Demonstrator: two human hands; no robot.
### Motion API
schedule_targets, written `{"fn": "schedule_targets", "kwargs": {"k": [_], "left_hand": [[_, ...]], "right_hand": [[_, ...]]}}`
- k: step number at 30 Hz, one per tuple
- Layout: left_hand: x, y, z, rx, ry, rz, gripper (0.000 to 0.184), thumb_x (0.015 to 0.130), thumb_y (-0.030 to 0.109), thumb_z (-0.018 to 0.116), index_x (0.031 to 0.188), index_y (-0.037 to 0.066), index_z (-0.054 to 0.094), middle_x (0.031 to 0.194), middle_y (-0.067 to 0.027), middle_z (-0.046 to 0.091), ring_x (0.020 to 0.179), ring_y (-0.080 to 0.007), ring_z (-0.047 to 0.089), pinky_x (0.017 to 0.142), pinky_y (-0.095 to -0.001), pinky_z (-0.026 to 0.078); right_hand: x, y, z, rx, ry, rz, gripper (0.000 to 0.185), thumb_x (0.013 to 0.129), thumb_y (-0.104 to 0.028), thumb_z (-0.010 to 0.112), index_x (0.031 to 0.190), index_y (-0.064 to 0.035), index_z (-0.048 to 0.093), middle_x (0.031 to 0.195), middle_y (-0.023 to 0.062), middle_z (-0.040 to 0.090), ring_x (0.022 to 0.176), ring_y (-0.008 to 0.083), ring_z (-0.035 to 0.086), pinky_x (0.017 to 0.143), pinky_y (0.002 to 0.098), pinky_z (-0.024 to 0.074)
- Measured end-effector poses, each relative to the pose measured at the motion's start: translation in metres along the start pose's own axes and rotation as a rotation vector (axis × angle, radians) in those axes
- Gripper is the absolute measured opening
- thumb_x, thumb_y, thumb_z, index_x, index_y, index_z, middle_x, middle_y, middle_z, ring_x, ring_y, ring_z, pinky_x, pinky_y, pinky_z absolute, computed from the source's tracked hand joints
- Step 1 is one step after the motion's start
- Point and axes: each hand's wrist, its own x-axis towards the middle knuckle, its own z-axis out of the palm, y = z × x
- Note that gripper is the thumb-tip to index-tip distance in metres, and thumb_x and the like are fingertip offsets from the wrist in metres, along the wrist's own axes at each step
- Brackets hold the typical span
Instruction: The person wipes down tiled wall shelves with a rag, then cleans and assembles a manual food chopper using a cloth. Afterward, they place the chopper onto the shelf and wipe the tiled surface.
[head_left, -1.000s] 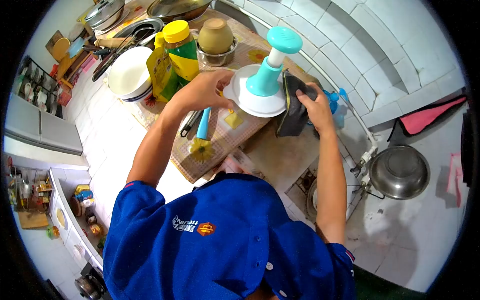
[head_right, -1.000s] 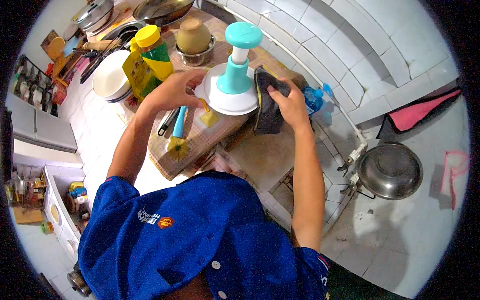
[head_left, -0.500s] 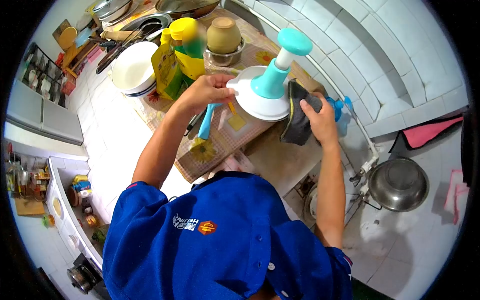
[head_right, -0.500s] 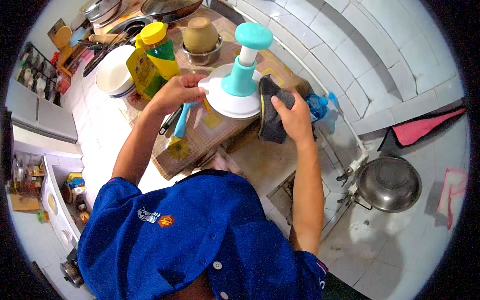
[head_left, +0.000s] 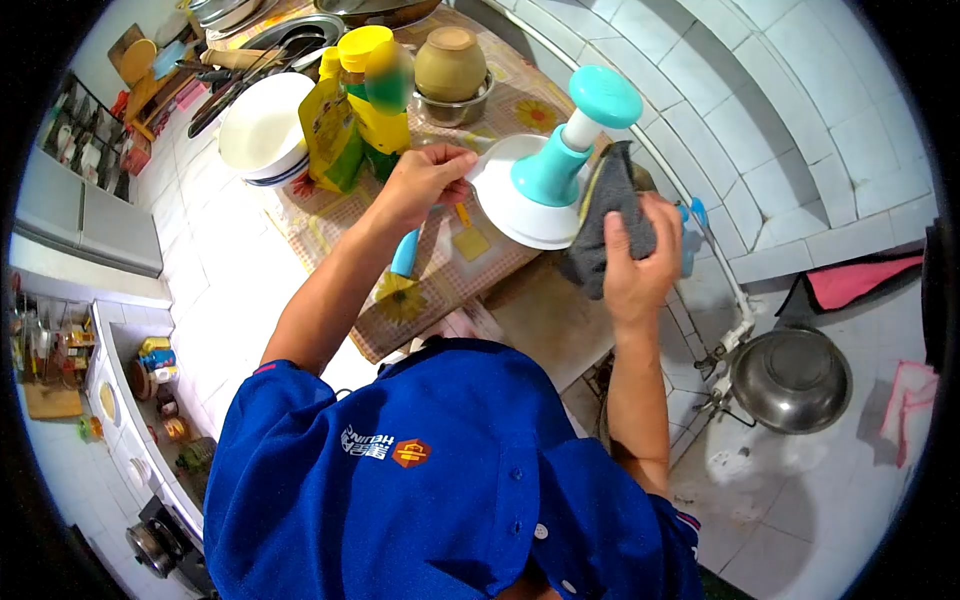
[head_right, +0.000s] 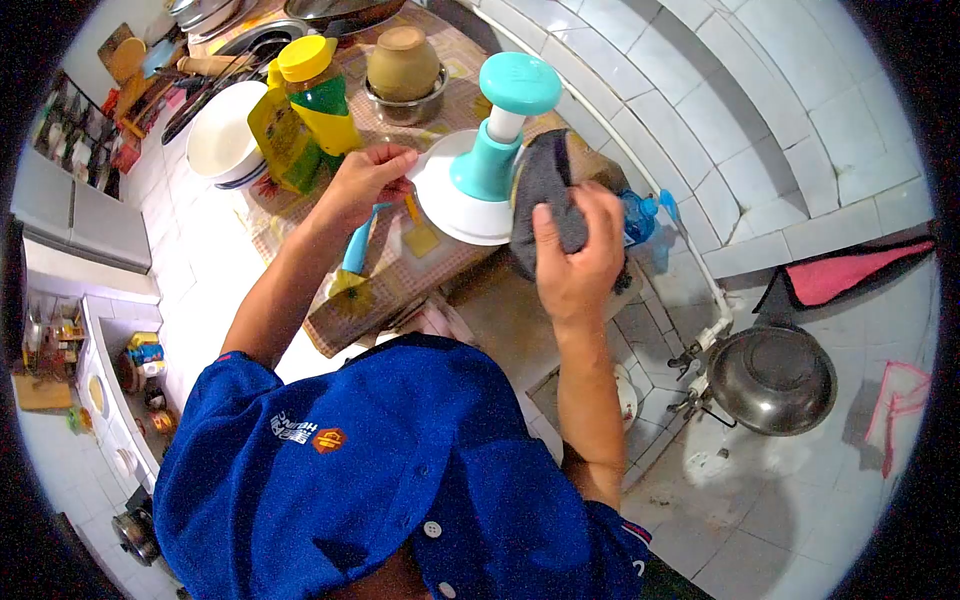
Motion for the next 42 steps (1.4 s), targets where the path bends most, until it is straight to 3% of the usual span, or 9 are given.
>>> {"fn": "schedule_targets", "kwargs": {"k": [11, 20, 27, 29, 33, 35, 37, 39, 42], "left_hand": [[-0.007, 0.006, 0.007, -0.056, 0.078, -0.005, 0.026, 0.095, 0.028, 0.065, 0.108, 0.006, 0.068, 0.085, 0.0, 0.066, 0.069, -0.0079, 0.059, 0.065, -0.0215, 0.049], [0.001, 0.003, 0.003, -0.035, 0.088, -0.046, 0.026, 0.093, 0.025, 0.067, 0.108, 0.005, 0.067, 0.086, -0.0019, 0.066, 0.07, -0.0085, 0.061, 0.066, -0.0241, 0.054], [0.005, 0.004, 0.004, 0.038, 0.061, -0.048, 0.027, 0.092, 0.028, 0.066, 0.111, 0.009, 0.068, 0.087, 0.0021, 0.066, 0.069, -0.0063, 0.056, 0.065, -0.0222, 0.048], [0.006, 0.006, 0.005, 0.054, 0.083, -0.096, 0.026, 0.092, 0.028, 0.065, 0.11, 0.008, 0.069, 0.086, 0.0028, 0.064, 0.068, -0.0059, 0.055, 0.064, -0.0213, 0.046], [0.002, 0.013, 0.007, 0.149, 0.071, -0.017, 0.024, 0.092, 0.026, 0.064, 0.108, 0.008, 0.069, 0.084, 0.0033, 0.063, 0.067, -0.0051, 0.053, 0.061, -0.0202, 0.044], [-0.001, 0.016, 0.006, 0.212, 0.025, 0.062, 0.023, 0.093, 0.024, 0.063, 0.107, 0.007, 0.069, 0.082, 0.0037, 0.062, 0.063, -0.0043, 0.05, 0.057, -0.0198, 0.041], [-0.001, 0.012, 0.006, 0.206, 0.047, 0.066, 0.023, 0.093, 0.024, 0.063, 0.107, 0.007, 0.069, 0.081, 0.0039, 0.062, 0.062, -0.0041, 0.049, 0.055, -0.0199, 0.039], [0.003, 0.014, 0.008, 0.207, 0.057, 0.085, 0.022, 0.093, 0.023, 0.062, 0.107, 0.006, 0.068, 0.08, 0.0041, 0.061, 0.061, -0.0039, 0.048, 0.054, -0.0201, 0.038], [0.001, 0.014, 0.008, 0.211, 0.045, 0.068, 0.021, 0.093, 0.021, 0.062, 0.106, 0.005, 0.068, 0.081, 0.0041, 0.062, 0.06, -0.0038, 0.047, 0.054, -0.0196, 0.037]], "right_hand": [[0.003, 0.042, 0.02, 0.151, -0.211, 0.42, 0.033, 0.089, -0.021, 0.07, 0.111, 0.0024, 0.059, 0.109, 0.0192, 0.067, 0.1, 0.0273, 0.064, 0.089, 0.0351, 0.048], [0.006, 0.05, 0.016, 0.086, -0.258, 0.459, 0.033, 0.09, -0.022, 0.07, 0.113, 0.0004, 0.061, 0.096, 0.0142, 0.07, 0.088, 0.0219, 0.065, 0.082, 0.0322, 0.0497], [0.003, 0.014, 0.0, 0.311, 0.174, 0.496, 0.038, 0.089, -0.024, 0.072, 0.117, -0.0005, 0.06, 0.116, 0.0154, 0.062, 0.106, 0.0272, 0.059, 0.094, 0.0383, 0.0451], [0.001, 0.0, 0.008, -0.071, 0.039, 0.075, 0.04, 0.082, -0.02, 0.077, 0.114, -0.0024, 0.061, 0.113, 0.0158, 0.061, 0.108, 0.0316, 0.057, 0.096, 0.0423, 0.044], [-0.025, -0.013, 0.031, -0.285, -0.264, -0.237, 0.04, 0.073, -0.018, 0.08, 0.106, -0.0048, 0.064, 0.111, 0.0145, 0.059, 0.108, 0.037, 0.056, 0.091, 0.0482, 0.0453], [-0.022, 0.001, 0.014, -0.282, -0.283, -0.171, 0.038, 0.071, -0.018, 0.081, 0.103, -0.0052, 0.065, 0.11, 0.0146, 0.06, 0.105, 0.0356, 0.058, 0.088, 0.0469, 0.0465], [-0.016, 0.016, 0.004, -0.196, -0.236, 0.232, 0.038, 0.069, -0.017, 0.081, 0.103, -0.0071, 0.066, 0.109, 0.0135, 0.061, 0.104, 0.0333, 0.059, 0.088, 0.046, 0.0473], [-0.012, 0.01, 0.004, -0.161, -0.167, 0.209, 0.035, 0.072, -0.015, 0.077, 0.105, -0.0073, 0.065, 0.106, 0.0137, 0.062, 0.103, 0.0326, 0.059, 0.09, 0.0459, 0.0466], [-0.015, -0.021, 0.014, -0.196, -0.32, -0.278, 0.03, 0.078, -0.018, 0.075, 0.103, -0.0056, 0.066, 0.103, 0.0155, 0.064, 0.104, 0.0336, 0.059, 0.089, 0.0438, 0.0466]]}}
